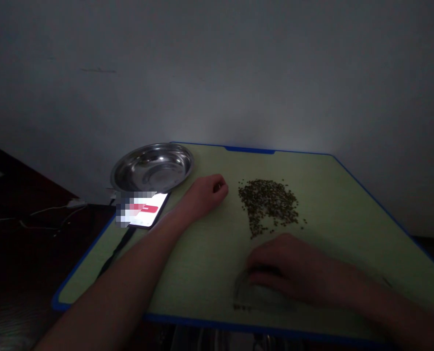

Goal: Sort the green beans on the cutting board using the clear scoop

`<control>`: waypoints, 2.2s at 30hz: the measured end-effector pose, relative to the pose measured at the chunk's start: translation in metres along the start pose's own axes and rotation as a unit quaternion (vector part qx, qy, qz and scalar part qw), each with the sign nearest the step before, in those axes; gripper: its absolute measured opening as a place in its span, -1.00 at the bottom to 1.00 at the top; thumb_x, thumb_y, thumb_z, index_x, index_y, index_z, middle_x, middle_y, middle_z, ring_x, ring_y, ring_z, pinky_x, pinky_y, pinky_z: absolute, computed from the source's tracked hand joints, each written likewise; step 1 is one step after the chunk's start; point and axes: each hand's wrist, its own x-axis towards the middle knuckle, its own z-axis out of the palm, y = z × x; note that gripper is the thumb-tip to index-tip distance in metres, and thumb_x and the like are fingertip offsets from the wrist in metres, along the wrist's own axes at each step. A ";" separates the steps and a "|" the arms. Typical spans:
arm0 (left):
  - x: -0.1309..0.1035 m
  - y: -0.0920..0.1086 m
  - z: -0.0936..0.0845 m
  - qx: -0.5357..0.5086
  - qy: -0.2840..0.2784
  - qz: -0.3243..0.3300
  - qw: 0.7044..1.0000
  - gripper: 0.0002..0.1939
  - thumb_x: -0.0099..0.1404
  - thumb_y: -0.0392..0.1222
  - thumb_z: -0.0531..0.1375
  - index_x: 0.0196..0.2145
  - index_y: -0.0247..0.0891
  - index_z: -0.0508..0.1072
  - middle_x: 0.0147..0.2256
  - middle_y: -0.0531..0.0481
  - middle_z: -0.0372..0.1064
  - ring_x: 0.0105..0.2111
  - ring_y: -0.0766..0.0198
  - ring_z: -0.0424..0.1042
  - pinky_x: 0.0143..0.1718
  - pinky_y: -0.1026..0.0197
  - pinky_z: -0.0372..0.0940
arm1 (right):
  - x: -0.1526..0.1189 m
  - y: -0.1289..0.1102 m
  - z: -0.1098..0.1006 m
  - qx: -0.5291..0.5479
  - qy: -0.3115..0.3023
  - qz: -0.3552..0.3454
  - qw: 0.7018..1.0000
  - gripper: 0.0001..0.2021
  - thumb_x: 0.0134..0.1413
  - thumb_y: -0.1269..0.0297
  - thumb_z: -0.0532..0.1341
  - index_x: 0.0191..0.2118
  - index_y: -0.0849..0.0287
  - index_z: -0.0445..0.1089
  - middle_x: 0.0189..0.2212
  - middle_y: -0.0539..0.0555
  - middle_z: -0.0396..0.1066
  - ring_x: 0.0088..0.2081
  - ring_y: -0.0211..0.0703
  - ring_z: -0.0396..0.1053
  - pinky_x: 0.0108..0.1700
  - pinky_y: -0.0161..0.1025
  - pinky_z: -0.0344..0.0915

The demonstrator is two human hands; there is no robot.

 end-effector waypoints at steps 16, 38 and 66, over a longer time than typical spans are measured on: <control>0.001 -0.002 0.002 -0.008 0.002 0.006 1.000 -0.81 0.23 -0.18 0.05 -0.48 -0.27 0.35 -0.55 0.08 0.30 -0.54 0.36 0.21 -0.50 0.26 0.04 | -0.012 -0.011 -0.007 0.071 -0.039 -0.003 0.997 -0.80 0.24 0.19 0.18 -0.29 0.12 0.51 -0.42 -0.02 0.51 -0.38 -0.28 0.39 -0.33 -0.35 0.16; 0.000 0.000 -0.003 -0.001 -0.017 -0.011 1.000 -0.80 0.23 -0.16 0.04 -0.47 -0.26 0.37 -0.51 0.05 0.35 -0.52 0.32 0.25 -0.46 0.24 0.09 | -0.016 0.062 -0.042 -0.013 0.122 0.163 0.979 -0.77 0.19 0.14 0.17 -0.39 0.15 0.46 -0.54 -0.01 0.41 -0.51 -0.24 0.29 -0.46 -0.28 0.11; 0.001 -0.002 0.000 0.001 -0.007 0.005 1.000 -0.80 0.24 -0.17 0.05 -0.48 -0.25 0.37 -0.52 0.05 0.34 -0.53 0.35 0.21 -0.47 0.24 0.08 | -0.015 0.040 -0.034 0.056 0.047 0.105 0.992 -0.80 0.20 0.19 0.17 -0.37 0.16 0.44 -0.55 -0.06 0.36 -0.52 -0.30 0.23 -0.48 -0.32 0.10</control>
